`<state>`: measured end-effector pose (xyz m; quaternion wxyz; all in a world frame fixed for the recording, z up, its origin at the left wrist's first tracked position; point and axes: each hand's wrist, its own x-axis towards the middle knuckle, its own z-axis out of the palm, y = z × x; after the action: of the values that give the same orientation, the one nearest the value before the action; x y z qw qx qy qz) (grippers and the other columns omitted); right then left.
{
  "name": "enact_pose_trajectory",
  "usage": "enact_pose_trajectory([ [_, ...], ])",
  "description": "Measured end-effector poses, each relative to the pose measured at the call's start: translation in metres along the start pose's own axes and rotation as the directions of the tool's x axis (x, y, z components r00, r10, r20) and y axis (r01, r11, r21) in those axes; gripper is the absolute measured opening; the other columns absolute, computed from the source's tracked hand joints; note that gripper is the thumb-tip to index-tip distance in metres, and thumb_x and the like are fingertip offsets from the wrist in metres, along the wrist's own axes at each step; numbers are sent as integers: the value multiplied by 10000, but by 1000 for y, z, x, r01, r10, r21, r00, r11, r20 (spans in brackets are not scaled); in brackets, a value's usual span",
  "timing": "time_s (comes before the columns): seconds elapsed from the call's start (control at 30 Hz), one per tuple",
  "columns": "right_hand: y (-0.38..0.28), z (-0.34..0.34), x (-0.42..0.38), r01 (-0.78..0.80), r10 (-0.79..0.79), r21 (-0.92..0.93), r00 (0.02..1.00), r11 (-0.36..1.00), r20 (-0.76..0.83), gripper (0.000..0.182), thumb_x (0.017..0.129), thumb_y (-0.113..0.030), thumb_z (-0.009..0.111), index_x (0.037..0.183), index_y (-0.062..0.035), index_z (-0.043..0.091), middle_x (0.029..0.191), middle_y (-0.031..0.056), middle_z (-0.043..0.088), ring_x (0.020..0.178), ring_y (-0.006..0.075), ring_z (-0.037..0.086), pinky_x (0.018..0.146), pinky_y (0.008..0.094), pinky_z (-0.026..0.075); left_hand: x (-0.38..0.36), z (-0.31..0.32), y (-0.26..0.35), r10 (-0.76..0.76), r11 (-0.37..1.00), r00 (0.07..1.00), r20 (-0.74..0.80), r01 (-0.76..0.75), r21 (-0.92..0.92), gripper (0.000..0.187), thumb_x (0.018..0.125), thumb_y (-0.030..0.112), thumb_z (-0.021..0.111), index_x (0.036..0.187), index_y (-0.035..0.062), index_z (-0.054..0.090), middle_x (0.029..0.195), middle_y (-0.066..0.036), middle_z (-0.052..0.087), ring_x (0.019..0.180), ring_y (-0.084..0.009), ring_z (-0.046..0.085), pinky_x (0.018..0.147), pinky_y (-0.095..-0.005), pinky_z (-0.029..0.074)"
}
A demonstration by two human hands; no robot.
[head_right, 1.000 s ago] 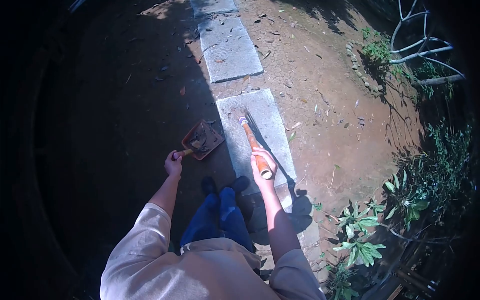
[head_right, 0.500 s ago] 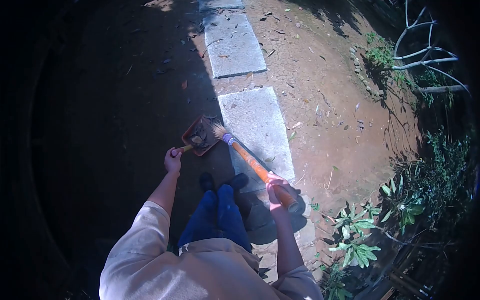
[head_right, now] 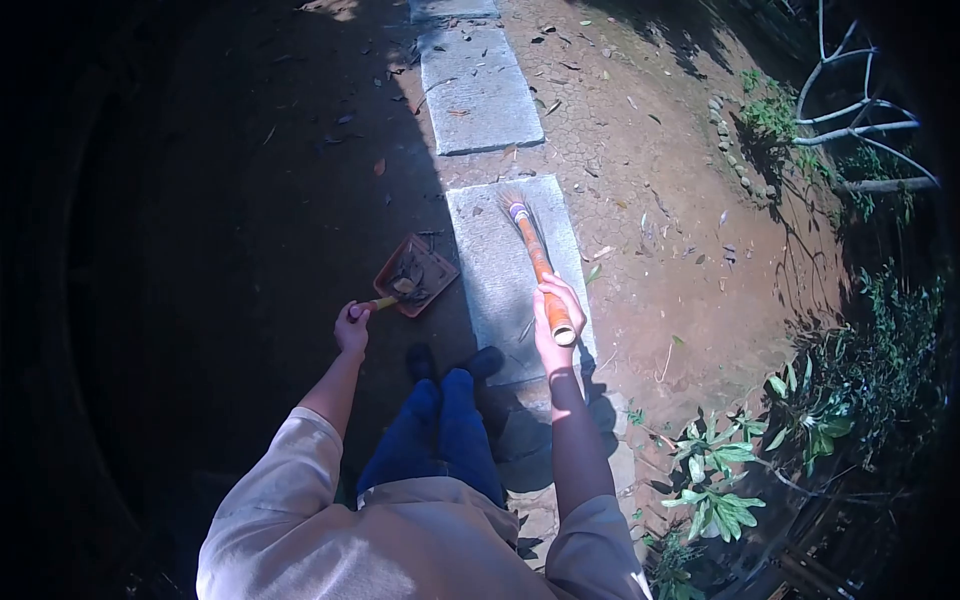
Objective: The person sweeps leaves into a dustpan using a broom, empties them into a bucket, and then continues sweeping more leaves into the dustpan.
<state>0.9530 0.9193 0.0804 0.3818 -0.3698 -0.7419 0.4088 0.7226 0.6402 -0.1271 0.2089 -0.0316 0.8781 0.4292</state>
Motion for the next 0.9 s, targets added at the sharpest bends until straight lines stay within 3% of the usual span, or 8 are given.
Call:
enact_pose_trajectory([
  [0.13, -3, 15, -13, -35, 33, 39, 998, 999, 46, 146, 787, 81, 677, 898, -14, 667, 1008, 121, 688, 1018, 250, 655, 963, 367, 485, 2, -3, 2, 0, 1000, 1000, -18, 1, 27, 413, 809, 143, 768, 1201, 92, 647, 1124, -114, 687, 1030, -241, 670, 908, -341, 521],
  [0.27, -34, 0, -29, -13, -4, 73, 974, 997, 226, 139, 786, 77, 687, 893, -11, 676, 990, 109, 693, 996, 234, 663, 953, 353, 488, 1, -9, 1, -25, 1000, 999, -23, 25, 1, 424, 806, 142, 771, 1209, 100, 647, 1125, -118, 688, 1034, -244, 670, 911, -343, 519],
  [0.47, -67, -28, -41, -182, 158, 140, 973, 973, 167, 166, 835, 103, 642, 960, -7, 647, 1089, 124, 675, 1076, 207, 620, 1001, 337, 448, 5, -20, 2, -10, 1000, 1000, -28, 11, 27, 424, 807, 145, 771, 1212, 112, 649, 1125, -115, 689, 1040, -247, 669, 911, -348, 520],
  [0.9, -32, 30, -27, -9, -13, 120, 983, 993, 185, 168, 794, 68, 696, 924, -35, 672, 1034, 112, 697, 1078, 263, 642, 994, 382, 471, -2, -43, 9, 23, 993, 996, -91, -12, 120, 414, 806, 151, 769, 1200, 103, 649, 1107, -124, 694, 1034, -265, 673, 904, -359, 522],
])
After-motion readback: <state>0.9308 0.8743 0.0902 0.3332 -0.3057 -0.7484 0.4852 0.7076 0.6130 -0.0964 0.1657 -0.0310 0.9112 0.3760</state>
